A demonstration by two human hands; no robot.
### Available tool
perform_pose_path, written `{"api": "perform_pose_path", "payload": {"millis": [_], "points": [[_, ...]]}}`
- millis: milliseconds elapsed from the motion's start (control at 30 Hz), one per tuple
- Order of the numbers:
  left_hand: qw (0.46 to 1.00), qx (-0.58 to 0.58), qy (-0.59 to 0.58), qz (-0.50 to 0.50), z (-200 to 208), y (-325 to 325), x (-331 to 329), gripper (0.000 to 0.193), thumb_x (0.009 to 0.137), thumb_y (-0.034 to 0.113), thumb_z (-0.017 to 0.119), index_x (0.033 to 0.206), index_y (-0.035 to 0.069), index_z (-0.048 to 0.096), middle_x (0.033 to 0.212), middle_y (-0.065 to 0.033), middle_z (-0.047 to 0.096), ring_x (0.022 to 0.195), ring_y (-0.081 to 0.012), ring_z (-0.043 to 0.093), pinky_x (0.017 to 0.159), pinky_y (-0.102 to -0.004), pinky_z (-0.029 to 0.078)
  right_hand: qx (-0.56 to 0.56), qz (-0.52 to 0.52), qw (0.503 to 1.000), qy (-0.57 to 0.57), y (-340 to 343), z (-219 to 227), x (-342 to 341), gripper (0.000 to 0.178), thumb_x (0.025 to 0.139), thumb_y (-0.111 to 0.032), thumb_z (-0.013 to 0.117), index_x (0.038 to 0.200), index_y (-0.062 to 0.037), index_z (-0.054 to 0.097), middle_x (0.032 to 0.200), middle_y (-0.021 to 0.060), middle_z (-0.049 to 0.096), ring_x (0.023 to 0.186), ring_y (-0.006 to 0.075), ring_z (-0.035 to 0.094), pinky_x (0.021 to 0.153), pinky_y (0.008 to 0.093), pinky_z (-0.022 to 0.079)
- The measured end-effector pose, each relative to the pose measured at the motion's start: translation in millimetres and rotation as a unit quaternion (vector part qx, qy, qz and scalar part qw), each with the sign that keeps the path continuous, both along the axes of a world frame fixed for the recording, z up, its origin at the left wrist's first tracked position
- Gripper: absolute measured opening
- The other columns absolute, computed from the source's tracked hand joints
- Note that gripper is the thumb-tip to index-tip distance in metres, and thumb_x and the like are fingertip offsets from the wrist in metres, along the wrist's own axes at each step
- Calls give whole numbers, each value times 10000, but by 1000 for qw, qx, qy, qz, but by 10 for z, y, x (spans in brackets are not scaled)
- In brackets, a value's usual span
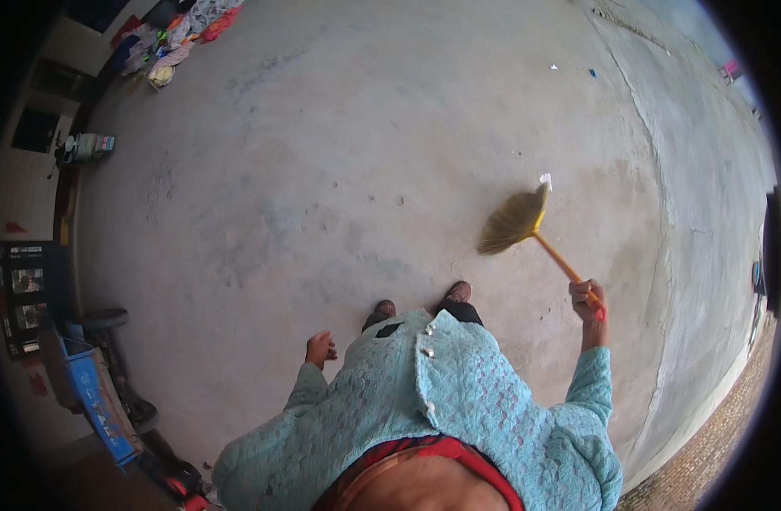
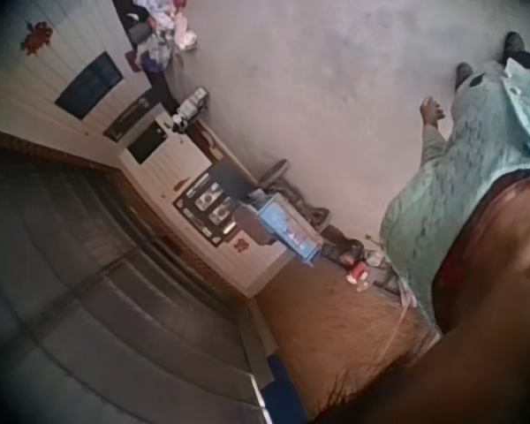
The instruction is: The person sweeps a concrete outdoor area using a yellow broom. They move around the space, sweeping debris toward the edges and around various items like a blue cart, a bench, and piles of fabric.
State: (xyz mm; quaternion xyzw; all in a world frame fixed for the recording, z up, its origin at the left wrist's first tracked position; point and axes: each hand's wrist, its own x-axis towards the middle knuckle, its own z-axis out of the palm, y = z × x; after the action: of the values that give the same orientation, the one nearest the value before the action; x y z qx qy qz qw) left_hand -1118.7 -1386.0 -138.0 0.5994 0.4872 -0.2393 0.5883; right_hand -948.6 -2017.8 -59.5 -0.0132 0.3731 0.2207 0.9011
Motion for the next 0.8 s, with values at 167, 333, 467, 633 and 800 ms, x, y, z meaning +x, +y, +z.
{"api": "perform_pose_path", "payload": {"millis": [167, 333, 467, 633, 800], "points": [[1000, 16, -5, -17, 66, -80, 212, 375, 804, 180, 445, 1142, 21, 427, 715, -82, 496, 479, -153, 487, 414, -309, 465, -212, 23, 977, -7, 63, 275, 104, 131, 695, -3, 365, 820, 13, 329, 544, -11, 369, 401, 56, 368, 351, 182, 353], [999, 29, -3, -40, 102, -162, 206, 401, 783, 143, 438, 1166, 29, 411, 716, -85, 498, 493, -166, 494, 427, -312, 468, -315, 21, 945, -84, 209, 569, 294, 271, 714, 25, 385, 959, -72, 326, 597, 6, 380, 434, 56, 386, 348, 199, 365], [993, 71, 19, -89, 259, -272, 258, 405, 779, 143, 437, 1168, 32, 411, 718, -89, 500, 491, -178, 498, 434, -325, 469, -206, -6, 964, -168, 323, 747, 445, 397, 701, 48, 402, 1066, -87, 327, 620, 12, 364, 449, 52, 362, 367, 185, 330], [986, 108, 30, -120, 499, -478, 327, 399, 782, 162, 457, 1158, 33, 419, 739, -95, 502, 532, -194, 505, 460, -340, 463, -11, -22, 982, -189, 497, 624, 762, 335, 694, 56, 401, 1010, -38, 340, 642, 19, 360, 449, 48, 348, 364, 178, 313], [980, 112, 32, -160, 253, -448, 409, 386, 793, 170, 453, 1152, 32, 424, 752, -100, 500, 545, -193, 495, 468, -332, 456, 149, -44, 981, -114, 605, 141, 1356, 167, 656, 55, 378, 811, 25, 325, 650, 33, 356, 442, 55, 369, 366, 181, 323]]}}
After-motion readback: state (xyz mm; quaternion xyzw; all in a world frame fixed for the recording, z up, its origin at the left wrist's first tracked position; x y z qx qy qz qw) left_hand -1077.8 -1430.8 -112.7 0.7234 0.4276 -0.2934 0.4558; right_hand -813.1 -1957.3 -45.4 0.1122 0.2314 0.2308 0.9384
